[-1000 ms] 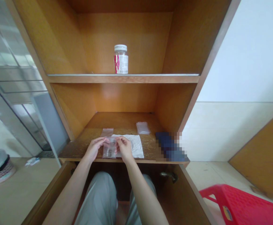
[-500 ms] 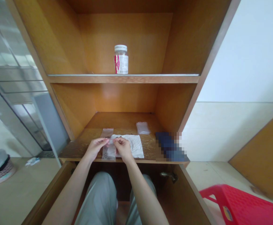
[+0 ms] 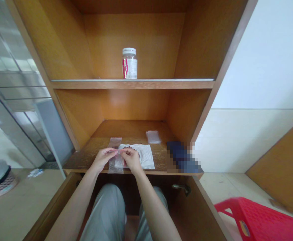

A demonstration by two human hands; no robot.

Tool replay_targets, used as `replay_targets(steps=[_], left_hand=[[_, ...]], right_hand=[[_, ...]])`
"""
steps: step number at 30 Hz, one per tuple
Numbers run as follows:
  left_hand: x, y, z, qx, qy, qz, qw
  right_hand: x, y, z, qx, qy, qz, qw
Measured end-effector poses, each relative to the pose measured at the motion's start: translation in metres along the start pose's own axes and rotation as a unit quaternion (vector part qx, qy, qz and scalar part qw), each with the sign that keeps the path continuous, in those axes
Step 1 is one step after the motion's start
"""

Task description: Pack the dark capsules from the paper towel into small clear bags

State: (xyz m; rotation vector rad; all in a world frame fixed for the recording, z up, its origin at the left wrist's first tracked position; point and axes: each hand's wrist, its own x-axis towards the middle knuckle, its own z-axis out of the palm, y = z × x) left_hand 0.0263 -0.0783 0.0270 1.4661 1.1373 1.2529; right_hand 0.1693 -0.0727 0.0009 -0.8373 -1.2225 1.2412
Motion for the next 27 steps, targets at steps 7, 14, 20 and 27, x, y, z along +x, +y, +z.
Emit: replay_targets(steps=[7, 14, 20, 27], left_hand=[[0.0014, -0.0021, -0.0001, -0.008, 0.028, 0.000, 1.000], [0.0008, -0.0050, 0.0004, 0.027, 0.035, 0.018, 0.999], [0.0015, -0.0035, -0.0002, 0.005, 0.016, 0.006, 1.000], [0.0006, -0.0013, -0.0021, -0.049, 0.008, 0.005, 0.999]], right_hand=[[-0.0017, -0.0043, 0.0009, -0.009, -0.015, -0.004, 1.000], [-0.0015, -0.0033, 0.0014, -0.027, -0.015, -0.006, 1.000], [-0.0010, -0.0032, 0.0016, -0.016, -0.013, -0.011, 1.000], [0.0004, -0.0007, -0.0004, 0.024, -0.006, -0.014, 1.000]])
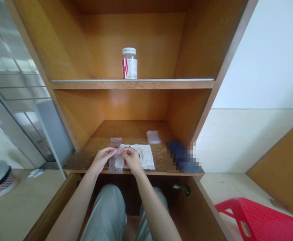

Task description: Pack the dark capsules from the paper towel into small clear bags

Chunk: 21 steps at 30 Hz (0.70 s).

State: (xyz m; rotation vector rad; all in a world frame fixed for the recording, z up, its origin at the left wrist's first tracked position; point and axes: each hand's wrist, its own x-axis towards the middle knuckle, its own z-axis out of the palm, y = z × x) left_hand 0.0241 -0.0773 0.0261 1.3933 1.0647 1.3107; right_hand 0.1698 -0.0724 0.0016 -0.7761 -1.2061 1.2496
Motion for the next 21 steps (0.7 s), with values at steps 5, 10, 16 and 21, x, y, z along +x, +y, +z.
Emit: replay_targets(steps=[5, 10, 16, 21], left_hand=[[-0.0005, -0.0011, -0.0008, -0.011, 0.009, -0.005, 1.000], [0.0016, -0.0015, -0.0003, -0.041, 0.020, -0.017, 0.999], [0.0006, -0.0021, -0.0022, -0.029, 0.019, 0.006, 0.999], [0.0000, -0.0005, -0.0013, -0.024, 0.017, 0.006, 1.000]], right_hand=[[-0.0011, -0.0030, 0.0004, 0.008, 0.010, -0.005, 1.000], [-0.0007, -0.0039, 0.0004, 0.026, 0.021, 0.015, 0.999], [-0.0007, -0.0050, 0.0004, 0.049, 0.035, 0.017, 0.998], [-0.0015, -0.0072, 0.0005, 0.065, 0.033, 0.014, 0.997]])
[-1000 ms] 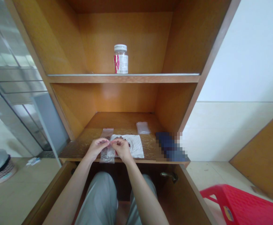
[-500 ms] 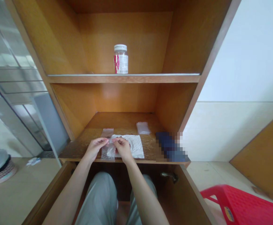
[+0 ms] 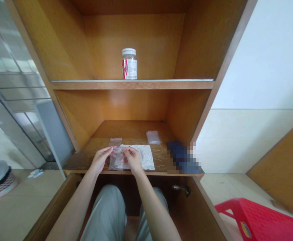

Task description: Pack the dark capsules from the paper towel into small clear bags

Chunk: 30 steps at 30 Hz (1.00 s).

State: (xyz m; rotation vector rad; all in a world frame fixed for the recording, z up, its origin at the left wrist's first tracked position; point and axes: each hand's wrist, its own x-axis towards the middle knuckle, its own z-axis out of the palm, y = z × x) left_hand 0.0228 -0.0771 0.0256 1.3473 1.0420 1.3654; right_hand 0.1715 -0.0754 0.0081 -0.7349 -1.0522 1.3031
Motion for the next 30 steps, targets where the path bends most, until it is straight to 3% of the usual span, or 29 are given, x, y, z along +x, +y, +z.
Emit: replay_targets(steps=[8, 12, 18, 25, 30], left_hand=[[-0.004, 0.005, 0.002, -0.036, -0.047, 0.035, 0.998], [-0.001, 0.005, 0.000, 0.030, 0.009, 0.060, 0.998], [0.029, 0.012, -0.005, 0.028, 0.101, 0.066, 0.992], [0.067, -0.005, -0.013, 0.083, 0.087, 0.019, 0.993], [0.074, -0.015, -0.011, 0.098, 0.069, 0.020, 0.993]], right_hand=[[0.001, 0.000, 0.000, 0.024, 0.015, -0.020, 0.999], [0.001, -0.001, 0.001, 0.052, 0.016, -0.010, 0.998], [0.000, -0.004, 0.001, 0.062, 0.006, -0.002, 0.998], [0.000, -0.002, 0.001, 0.044, -0.001, -0.005, 0.999], [0.002, 0.000, -0.001, 0.024, 0.000, 0.006, 1.000]])
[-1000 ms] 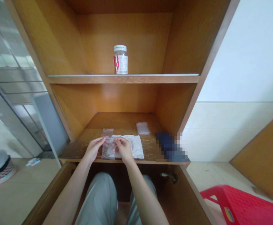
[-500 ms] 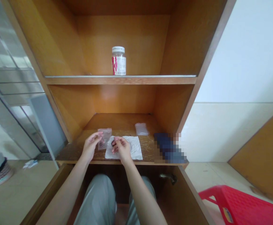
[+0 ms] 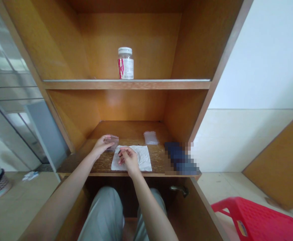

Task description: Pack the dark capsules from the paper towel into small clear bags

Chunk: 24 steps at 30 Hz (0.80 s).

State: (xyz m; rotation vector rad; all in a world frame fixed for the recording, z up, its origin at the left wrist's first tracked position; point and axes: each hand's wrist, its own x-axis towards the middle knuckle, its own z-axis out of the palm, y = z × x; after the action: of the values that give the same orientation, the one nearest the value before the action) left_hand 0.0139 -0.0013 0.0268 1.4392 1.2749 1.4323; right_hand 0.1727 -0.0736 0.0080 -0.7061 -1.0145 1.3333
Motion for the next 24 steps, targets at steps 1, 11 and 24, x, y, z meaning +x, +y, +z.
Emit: replay_targets(steps=[1, 11, 24], left_hand=[[0.000, 0.000, 0.001, 0.002, -0.002, -0.003, 1.000], [0.004, -0.015, 0.000, 0.046, 0.010, -0.005, 0.999], [-0.026, 0.020, -0.004, 0.078, 0.126, 0.121, 0.981]], right_hand=[[0.000, 0.000, 0.000, -0.003, -0.001, 0.000, 1.000], [-0.002, -0.003, 0.001, -0.005, -0.013, -0.012, 1.000], [-0.003, -0.004, 0.004, -0.044, -0.012, -0.008, 0.999]])
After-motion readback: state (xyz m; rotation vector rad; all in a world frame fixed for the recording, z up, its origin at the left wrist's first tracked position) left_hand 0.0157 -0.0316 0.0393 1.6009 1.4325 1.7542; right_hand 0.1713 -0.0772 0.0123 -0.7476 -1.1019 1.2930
